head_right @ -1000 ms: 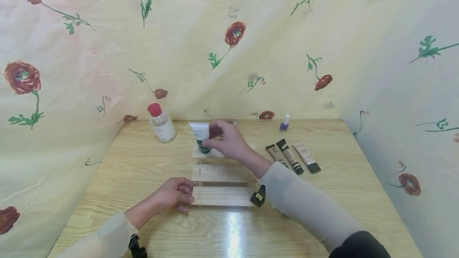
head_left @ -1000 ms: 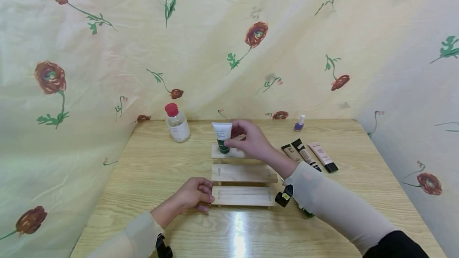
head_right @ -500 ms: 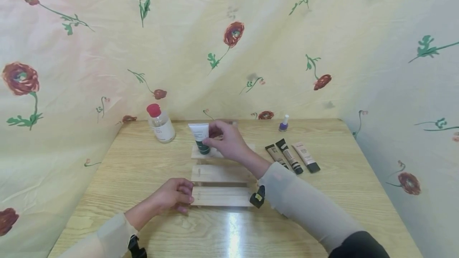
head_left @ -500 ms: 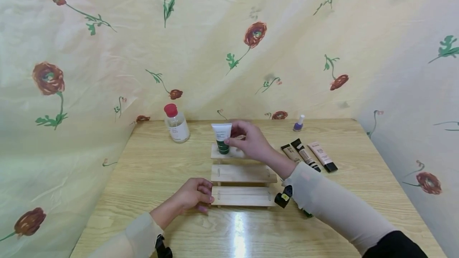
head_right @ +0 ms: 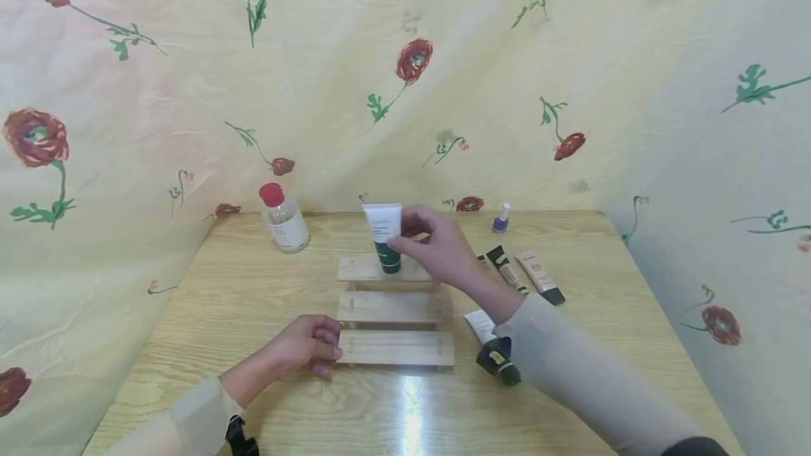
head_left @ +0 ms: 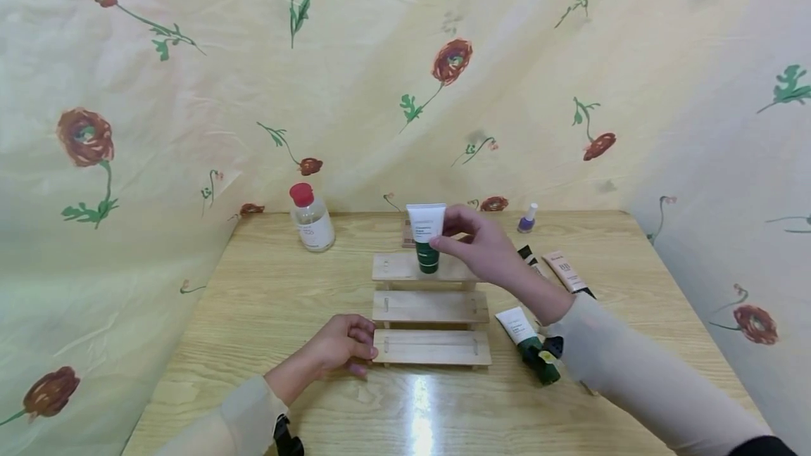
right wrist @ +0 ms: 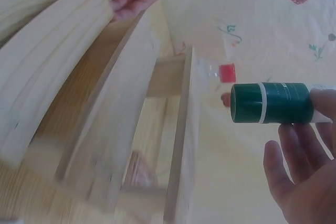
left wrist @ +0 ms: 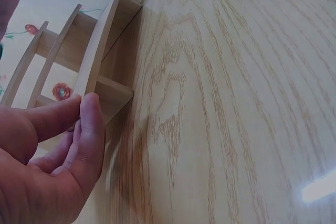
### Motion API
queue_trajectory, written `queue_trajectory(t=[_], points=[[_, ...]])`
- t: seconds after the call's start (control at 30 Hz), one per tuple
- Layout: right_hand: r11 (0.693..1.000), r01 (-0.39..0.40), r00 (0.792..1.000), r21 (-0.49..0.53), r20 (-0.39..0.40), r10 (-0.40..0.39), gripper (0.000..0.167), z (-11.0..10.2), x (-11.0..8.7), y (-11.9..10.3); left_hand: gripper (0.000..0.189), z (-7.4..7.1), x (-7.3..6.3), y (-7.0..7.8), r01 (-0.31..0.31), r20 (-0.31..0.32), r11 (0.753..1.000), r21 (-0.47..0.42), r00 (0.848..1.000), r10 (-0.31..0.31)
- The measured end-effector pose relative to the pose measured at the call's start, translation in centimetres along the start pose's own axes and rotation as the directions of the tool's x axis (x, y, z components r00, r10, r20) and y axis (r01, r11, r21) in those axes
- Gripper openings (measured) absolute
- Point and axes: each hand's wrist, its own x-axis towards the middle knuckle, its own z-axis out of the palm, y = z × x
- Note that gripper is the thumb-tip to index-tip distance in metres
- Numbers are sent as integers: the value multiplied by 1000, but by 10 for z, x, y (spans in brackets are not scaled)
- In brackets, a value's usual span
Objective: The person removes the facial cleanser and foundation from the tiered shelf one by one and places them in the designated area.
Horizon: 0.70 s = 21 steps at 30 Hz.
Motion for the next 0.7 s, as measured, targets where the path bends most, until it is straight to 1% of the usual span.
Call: queue_trajectory(t=[0.1, 0.23, 0.37, 0.53, 0.7], points=[[1000, -1, 1000, -18, -12, 1, 32, -17, -12, 7, 45, 0, 0, 1, 3, 3, 1000, 2, 1000, -3], [994, -26, 999, -102, -39, 22, 34, -41, -32, 19, 45, 0, -1, 2, 5, 5, 1000, 0, 1000, -5], [982, -68, 997, -174, -53, 59, 32, -66, -55, 32, 45, 0, -1, 2, 8, 6, 1000, -7, 1000, -8], [970, -124, 991, -211, -71, 112, 36, -95, -82, 53, 46, -1, -1, 2, 10, 10, 1000, -17, 1000, -10], [950, -191, 982, -248, -61, 181, 41, -120, -109, 77, 46, -1, 0, 2, 13, 13, 1000, -21, 1000, -13]])
